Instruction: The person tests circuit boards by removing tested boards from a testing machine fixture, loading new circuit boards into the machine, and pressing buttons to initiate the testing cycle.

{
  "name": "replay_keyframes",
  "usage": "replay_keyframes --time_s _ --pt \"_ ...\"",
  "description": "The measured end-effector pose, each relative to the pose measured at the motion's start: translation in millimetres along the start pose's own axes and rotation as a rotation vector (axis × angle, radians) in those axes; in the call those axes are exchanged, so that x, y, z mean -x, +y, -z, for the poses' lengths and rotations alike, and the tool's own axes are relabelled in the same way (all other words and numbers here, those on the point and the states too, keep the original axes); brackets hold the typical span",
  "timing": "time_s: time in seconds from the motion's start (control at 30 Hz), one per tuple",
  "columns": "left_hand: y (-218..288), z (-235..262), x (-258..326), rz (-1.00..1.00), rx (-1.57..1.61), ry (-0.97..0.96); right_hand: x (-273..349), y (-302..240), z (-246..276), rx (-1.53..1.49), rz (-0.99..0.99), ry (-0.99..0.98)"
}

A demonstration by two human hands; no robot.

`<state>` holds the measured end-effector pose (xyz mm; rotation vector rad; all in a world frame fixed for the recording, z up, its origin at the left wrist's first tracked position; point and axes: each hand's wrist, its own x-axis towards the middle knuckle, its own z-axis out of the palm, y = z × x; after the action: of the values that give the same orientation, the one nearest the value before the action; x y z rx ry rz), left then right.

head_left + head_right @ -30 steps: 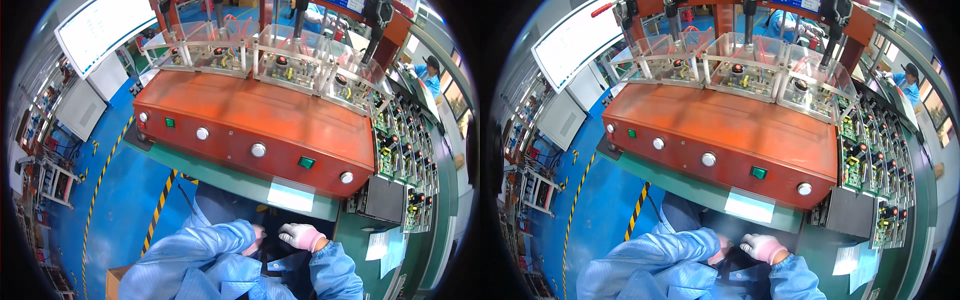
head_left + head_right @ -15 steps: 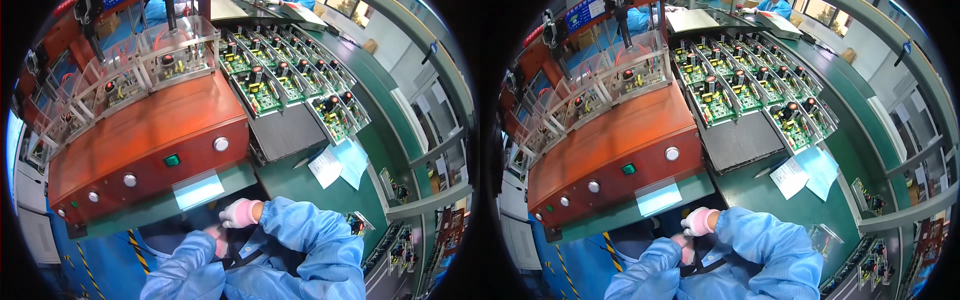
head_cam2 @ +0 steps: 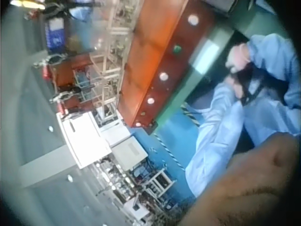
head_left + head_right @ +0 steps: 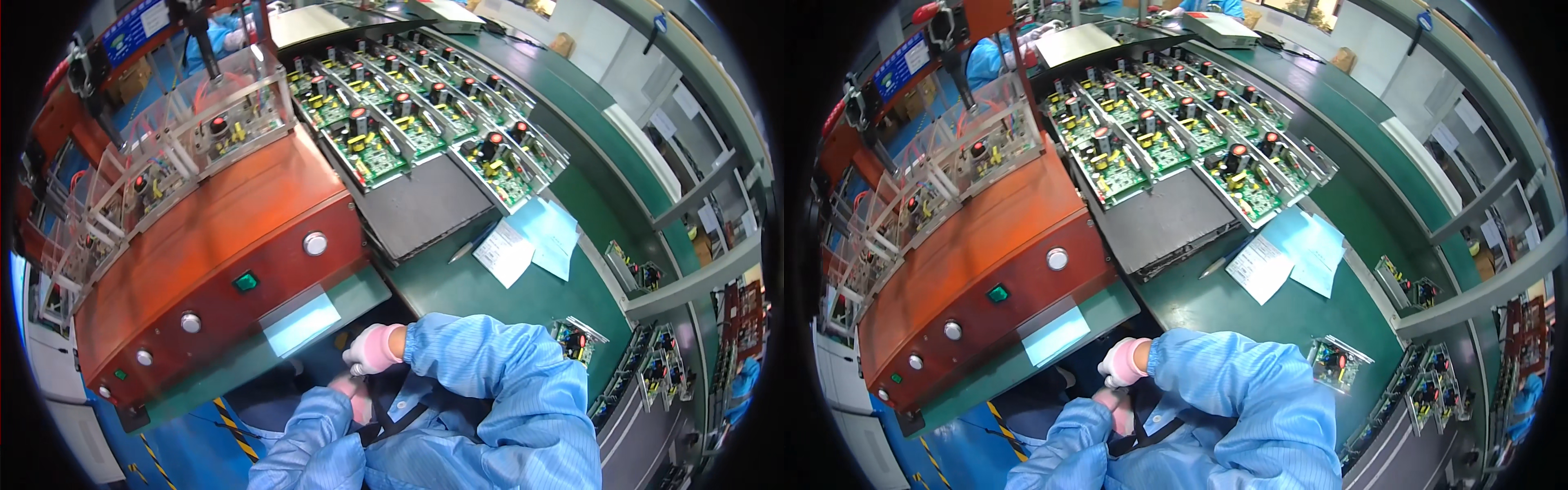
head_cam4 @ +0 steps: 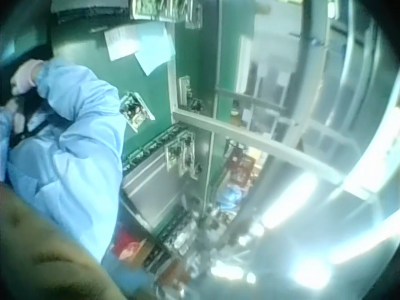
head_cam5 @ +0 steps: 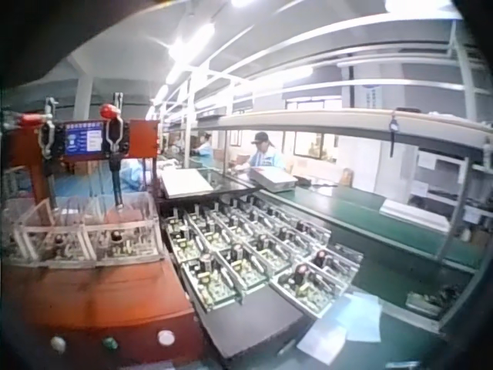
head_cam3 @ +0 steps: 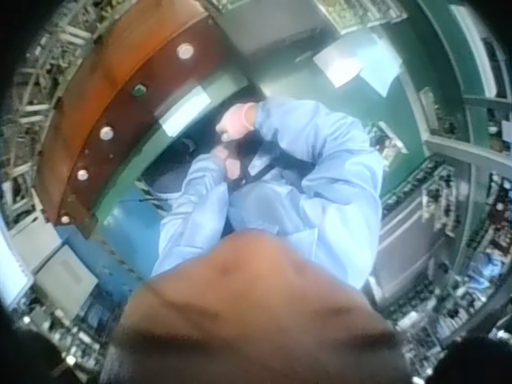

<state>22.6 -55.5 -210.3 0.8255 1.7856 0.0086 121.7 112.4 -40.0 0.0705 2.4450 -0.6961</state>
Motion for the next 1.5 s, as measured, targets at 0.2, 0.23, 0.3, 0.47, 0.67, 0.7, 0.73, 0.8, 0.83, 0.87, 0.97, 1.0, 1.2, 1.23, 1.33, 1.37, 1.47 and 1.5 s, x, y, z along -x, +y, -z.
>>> replay_keyframes --time_s 0.2,0.23,0.3,0.47,0.67,0.7,0.73,0.8,0.83,0.87,0.97,1.0,1.2,1.23,1.33,1.37,1.47,1.5 --pt "-40 -19 -32 -0.092 0.035 0.07 16 -6 5 -0.037 0.021 0.01" --pt "-41 -18 -35 -0.104 0.028 0.074 30 -7 12 -0.053 0.068 0.045" --pt "-37 -20 -43 -0.14 0.015 0.061 74 -19 36 -0.092 0.144 0.108" --pt "-45 -13 -41 -0.154 0.0 0.042 203 -12 110 -0.453 0.269 0.233" --pt "-44 -8 -44 -0.145 -0.02 0.049 359 91 130 -0.826 -0.315 0.871" --pt "-49 -19 -37 -0.134 -0.021 0.056 373 116 124 -0.855 -0.441 1.068" --pt "-42 -11 -44 -0.144 -0.031 0.047 393 151 112 -1.066 -0.539 1.272" --pt "-45 -10 -39 -0.125 -0.036 0.056 396 199 96 -1.001 -0.775 1.779" --pt "-48 -11 -36 -0.116 -0.044 0.057 405 231 87 -0.967 -0.949 1.753" --pt "-73 -20 -30 -0.105 -0.049 0.063 404 260 80 -0.971 -0.929 1.755" --pt "-37 -13 -35 -0.079 -0.06 0.063 396 335 64 -0.512 -1.231 1.703" --pt "-60 -19 -27 -0.059 -0.059 0.07 389 354 64 -0.363 -1.308 1.67" --pt "-34 -20 -29 0.029 -0.041 0.084 386 397 69 -0.431 -1.583 1.248" --pt "-36 -21 -26 0.054 -0.033 0.085 380 389 79 -0.447 -1.617 1.145" --pt "-27 -11 -29 0.061 -0.039 0.042 392 384 68 -0.417 -1.491 1.086" --pt "-26 -8 -29 0.063 -0.04 0.031 391 380 65 -0.389 -1.476 1.139" --pt "-32 -7 -28 0.06 -0.043 -0.004 374 369 58 -0.468 -1.465 1.241" --pt "-30 -11 -27 0.057 -0.041 -0.014 367 366 55 -0.586 -1.462 1.286"
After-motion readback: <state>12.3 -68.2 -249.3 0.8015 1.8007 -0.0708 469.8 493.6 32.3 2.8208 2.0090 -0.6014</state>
